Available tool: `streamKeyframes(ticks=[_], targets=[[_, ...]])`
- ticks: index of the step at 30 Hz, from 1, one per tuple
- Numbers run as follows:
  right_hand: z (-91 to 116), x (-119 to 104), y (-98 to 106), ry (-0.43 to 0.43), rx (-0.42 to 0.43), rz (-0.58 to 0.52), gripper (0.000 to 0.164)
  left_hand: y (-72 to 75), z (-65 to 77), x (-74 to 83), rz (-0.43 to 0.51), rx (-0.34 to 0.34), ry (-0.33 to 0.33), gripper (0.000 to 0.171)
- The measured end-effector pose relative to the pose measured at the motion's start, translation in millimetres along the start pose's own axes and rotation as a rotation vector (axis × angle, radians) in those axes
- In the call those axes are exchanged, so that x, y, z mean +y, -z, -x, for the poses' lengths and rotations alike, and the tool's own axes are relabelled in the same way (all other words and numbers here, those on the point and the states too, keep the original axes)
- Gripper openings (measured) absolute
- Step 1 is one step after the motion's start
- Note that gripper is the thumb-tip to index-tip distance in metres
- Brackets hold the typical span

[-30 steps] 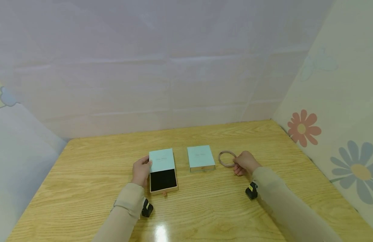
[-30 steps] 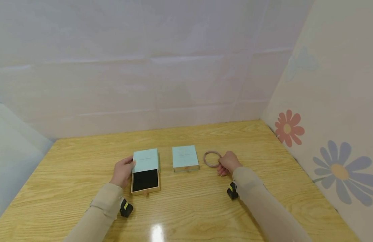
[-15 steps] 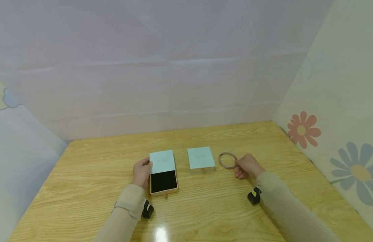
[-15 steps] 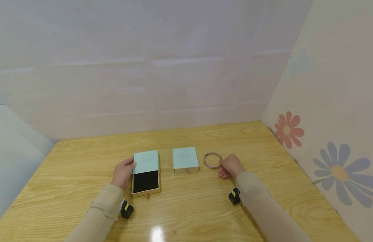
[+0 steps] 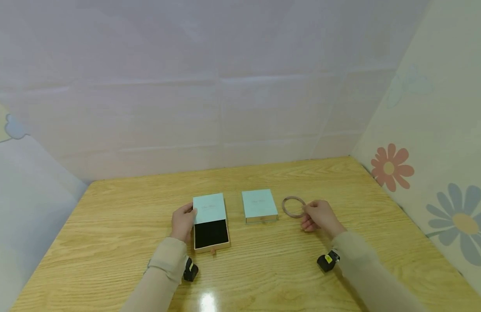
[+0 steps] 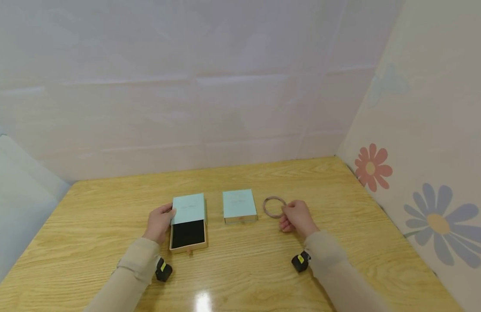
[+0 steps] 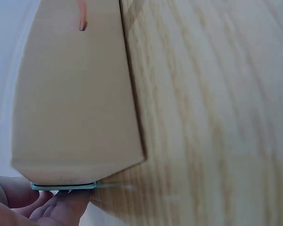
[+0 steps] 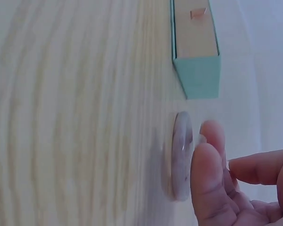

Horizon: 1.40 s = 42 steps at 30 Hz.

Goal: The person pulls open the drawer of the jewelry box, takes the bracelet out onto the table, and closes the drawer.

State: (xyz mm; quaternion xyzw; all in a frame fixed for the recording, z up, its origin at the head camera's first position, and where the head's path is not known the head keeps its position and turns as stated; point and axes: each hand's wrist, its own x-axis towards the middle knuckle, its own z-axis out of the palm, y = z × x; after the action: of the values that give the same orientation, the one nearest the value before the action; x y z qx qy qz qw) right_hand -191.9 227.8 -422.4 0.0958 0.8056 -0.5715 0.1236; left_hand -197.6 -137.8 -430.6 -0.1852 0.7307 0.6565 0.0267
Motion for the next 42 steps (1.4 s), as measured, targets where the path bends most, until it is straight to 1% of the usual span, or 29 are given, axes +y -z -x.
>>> streamKeyframes(ticks=[5, 13, 19, 29, 42], targets=[[4.8, -2.7, -7.4, 0.001, 0.024, -0.047, 0.029, -0.2, -0.9, -0.1, 0.0, 0.005, 0.001, 0.04], [11.2, -5.8, -14.5, 0.009, 0.016, -0.112, 0.03, -0.2, -0.7, 0.2, 0.01, 0.005, -0.011, 0.04], [13.4, -7.7, -19.4, 0.025, 0.028, -0.116, 0.031, 1.0, 0.1, 0.9, 0.008, -0.004, -0.014, 0.041], [18.7, -9.8, -29.1, 0.056, 0.009, -0.133, 0.031, 2.9, 1.2, 1.6, -0.002, -0.017, -0.005, 0.041], [18.9, -15.2, -41.4, 0.026, 0.015, -0.145, 0.031, 1.9, 0.5, 0.9, 0.01, -0.011, -0.01, 0.041]])
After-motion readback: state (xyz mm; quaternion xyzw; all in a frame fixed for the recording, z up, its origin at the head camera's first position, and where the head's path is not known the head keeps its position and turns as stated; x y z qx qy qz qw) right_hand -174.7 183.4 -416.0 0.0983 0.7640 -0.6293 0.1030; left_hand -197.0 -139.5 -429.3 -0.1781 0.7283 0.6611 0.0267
